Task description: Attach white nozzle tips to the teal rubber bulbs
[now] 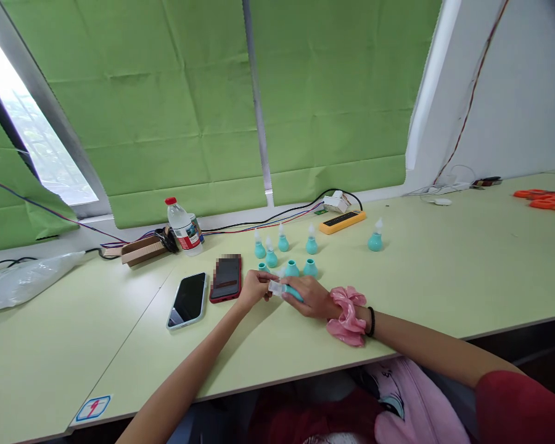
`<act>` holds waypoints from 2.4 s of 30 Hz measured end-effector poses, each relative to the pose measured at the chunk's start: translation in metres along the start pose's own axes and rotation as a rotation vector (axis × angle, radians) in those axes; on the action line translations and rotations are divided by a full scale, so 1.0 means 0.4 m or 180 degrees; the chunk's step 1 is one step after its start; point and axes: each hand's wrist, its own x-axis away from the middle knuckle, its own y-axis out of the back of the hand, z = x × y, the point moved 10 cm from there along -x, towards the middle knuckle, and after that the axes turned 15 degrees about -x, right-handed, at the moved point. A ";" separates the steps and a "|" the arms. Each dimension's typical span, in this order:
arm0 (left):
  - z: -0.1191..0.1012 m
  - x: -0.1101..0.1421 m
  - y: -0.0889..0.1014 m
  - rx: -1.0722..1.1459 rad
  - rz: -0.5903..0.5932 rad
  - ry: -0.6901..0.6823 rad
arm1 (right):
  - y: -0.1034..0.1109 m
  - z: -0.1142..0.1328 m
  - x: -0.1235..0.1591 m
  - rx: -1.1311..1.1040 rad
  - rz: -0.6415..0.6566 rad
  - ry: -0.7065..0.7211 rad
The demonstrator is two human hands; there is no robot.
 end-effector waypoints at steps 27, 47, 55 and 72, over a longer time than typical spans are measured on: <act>-0.133 0.070 -0.043 -0.2523 -0.0603 -0.1287 | -0.018 -0.058 0.003 0.0675 -0.0133 -0.0432; -0.135 0.081 -0.051 -0.3320 -0.0871 -0.1202 | -0.034 -0.054 0.006 0.0248 0.0076 -0.0574; -0.114 0.059 -0.046 -0.2408 -0.0514 -0.0993 | -0.048 -0.043 0.006 0.0348 0.0347 -0.0480; -0.137 0.062 0.013 -0.2482 -0.1029 -0.1046 | 0.171 0.007 0.014 0.0038 -0.1451 0.0274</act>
